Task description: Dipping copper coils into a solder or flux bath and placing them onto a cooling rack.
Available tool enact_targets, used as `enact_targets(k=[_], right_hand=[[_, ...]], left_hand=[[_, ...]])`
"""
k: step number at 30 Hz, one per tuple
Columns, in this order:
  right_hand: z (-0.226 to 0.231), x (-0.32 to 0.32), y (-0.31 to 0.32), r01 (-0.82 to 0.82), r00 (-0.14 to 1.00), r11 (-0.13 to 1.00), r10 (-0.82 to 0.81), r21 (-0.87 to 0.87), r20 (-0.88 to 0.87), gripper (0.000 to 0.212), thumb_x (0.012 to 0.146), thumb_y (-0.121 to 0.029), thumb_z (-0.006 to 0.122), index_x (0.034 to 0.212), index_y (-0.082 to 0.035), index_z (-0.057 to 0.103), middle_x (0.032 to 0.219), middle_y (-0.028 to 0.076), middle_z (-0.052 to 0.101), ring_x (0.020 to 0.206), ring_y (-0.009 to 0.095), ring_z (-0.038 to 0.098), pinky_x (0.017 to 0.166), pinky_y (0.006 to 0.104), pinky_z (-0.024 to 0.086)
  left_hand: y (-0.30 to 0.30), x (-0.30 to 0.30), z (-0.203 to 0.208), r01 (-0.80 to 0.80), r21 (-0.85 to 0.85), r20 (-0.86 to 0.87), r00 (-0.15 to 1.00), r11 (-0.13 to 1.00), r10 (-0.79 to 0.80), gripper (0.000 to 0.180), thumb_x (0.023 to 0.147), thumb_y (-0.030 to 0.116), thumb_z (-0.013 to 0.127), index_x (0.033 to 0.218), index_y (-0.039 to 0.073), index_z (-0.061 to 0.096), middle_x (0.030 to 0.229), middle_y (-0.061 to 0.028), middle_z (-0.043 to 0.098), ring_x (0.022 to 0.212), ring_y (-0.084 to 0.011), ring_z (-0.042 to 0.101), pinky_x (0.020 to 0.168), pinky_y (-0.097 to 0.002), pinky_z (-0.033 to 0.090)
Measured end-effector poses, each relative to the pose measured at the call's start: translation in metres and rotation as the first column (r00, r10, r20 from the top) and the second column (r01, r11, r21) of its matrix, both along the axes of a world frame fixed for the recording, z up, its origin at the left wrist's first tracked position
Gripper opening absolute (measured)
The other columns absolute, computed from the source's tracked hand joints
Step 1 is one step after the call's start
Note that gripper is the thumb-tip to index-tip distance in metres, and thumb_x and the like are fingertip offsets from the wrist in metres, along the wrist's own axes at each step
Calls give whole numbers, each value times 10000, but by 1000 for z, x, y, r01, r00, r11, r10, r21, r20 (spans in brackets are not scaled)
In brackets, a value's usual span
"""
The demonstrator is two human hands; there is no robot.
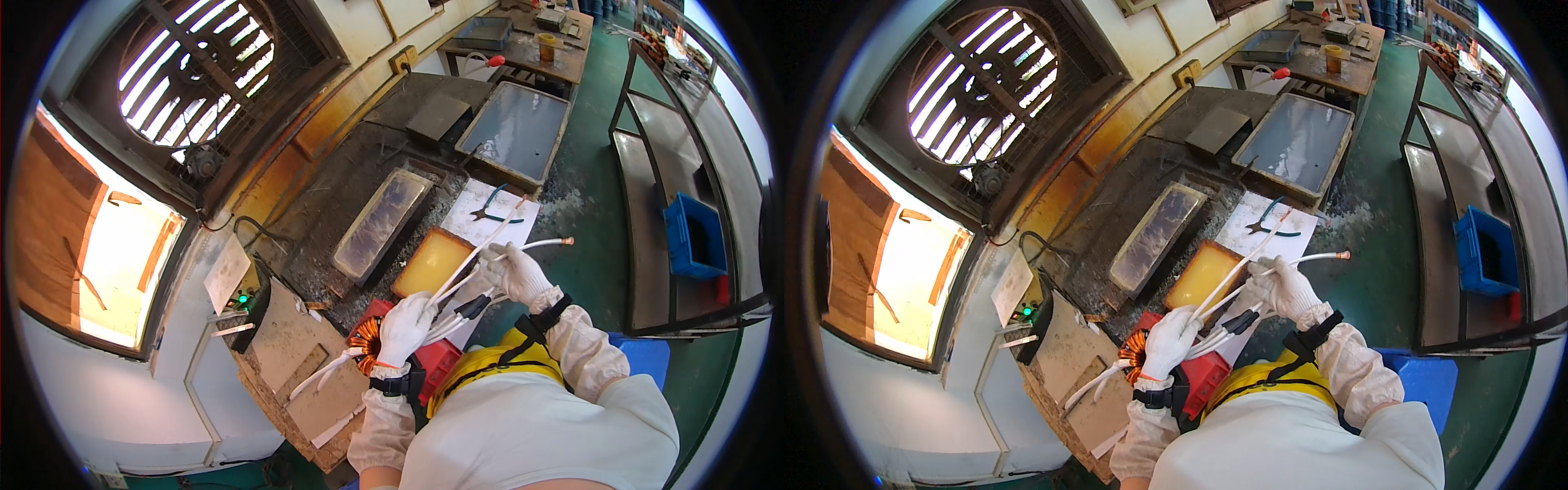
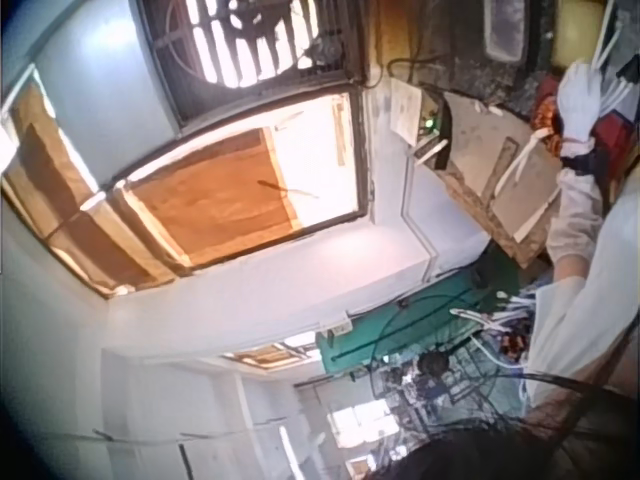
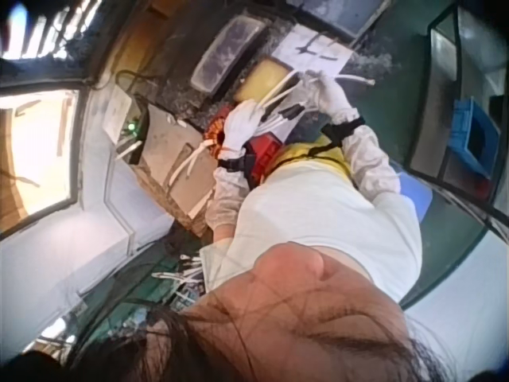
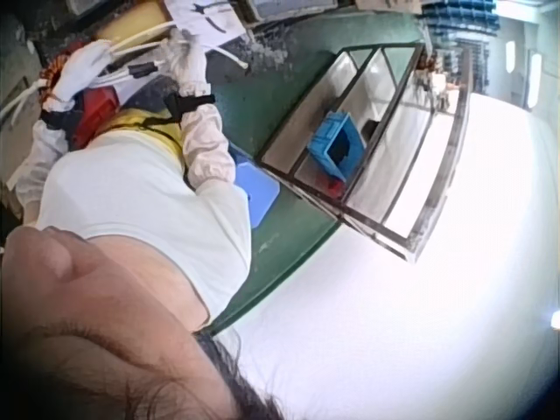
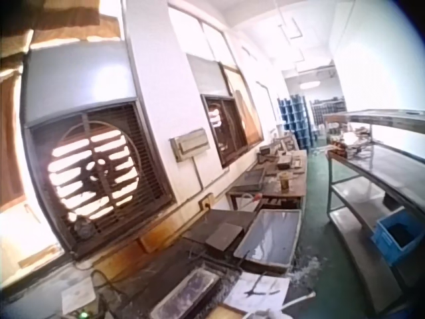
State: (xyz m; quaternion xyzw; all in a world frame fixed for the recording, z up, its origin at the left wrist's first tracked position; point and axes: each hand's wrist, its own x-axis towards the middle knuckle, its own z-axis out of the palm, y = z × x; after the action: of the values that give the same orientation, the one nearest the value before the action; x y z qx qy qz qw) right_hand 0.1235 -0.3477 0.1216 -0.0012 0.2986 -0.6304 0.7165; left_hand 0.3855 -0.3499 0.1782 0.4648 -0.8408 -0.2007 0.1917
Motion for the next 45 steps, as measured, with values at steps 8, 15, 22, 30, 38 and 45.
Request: enact_targets(k=[8,15,22,30,38,45], right_hand=[[36,8,2,94,869,955,-217,-283,-446,424,1026,-306,311,1160,45,507,892,126,619,752,184,623,781,345,530],[56,21,-2,51,846,925,-241,-377,-476,440,1024,-331,323,1117,36,548,856,94,615,723,163,611,739,307,517],[80,13,1,-223,800,938,21,-265,-599,460,1024,-359,310,933,7,573,781,70,581,618,137,544,601,258,461],[111,42,4,-424,445,905,184,-25,-876,343,999,-338,390,1003,-31,543,682,11,563,450,69,465,408,210,386],[120,55,-7,-490,272,869,78,-69,-959,335,991,-286,398,933,-4,571,660,37,563,492,104,545,447,235,458],[111,56,-14,-491,269,857,-26,-160,-963,334,996,-270,375,1029,2,566,673,39,572,468,88,520,402,220,420]], left_hand=[[2,-16,19,-29,20,-22,999,999,29,210,824,241,583,873,49,650,853,-151,632,822,-339,610,741,-417,489],[-13,-54,47,-70,-121,-78,995,990,61,211,836,257,584,859,50,617,859,-165,602,810,-353,597,711,-444,480],[-29,-81,79,-120,-96,-168,980,988,103,240,859,284,576,856,49,621,849,-176,601,770,-372,605,678,-445,480],[-50,-75,85,-177,154,-209,956,972,207,464,911,457,487,830,20,619,741,-212,612,740,-371,618,639,-415,463],[-66,-74,104,-139,-77,-143,982,987,127,405,917,428,467,910,41,587,755,-193,635,755,-376,627,656,-440,473],[-83,-71,101,-149,144,-386,902,978,194,313,935,341,492,912,51,607,671,-126,578,603,-270,583,604,-354,479]])
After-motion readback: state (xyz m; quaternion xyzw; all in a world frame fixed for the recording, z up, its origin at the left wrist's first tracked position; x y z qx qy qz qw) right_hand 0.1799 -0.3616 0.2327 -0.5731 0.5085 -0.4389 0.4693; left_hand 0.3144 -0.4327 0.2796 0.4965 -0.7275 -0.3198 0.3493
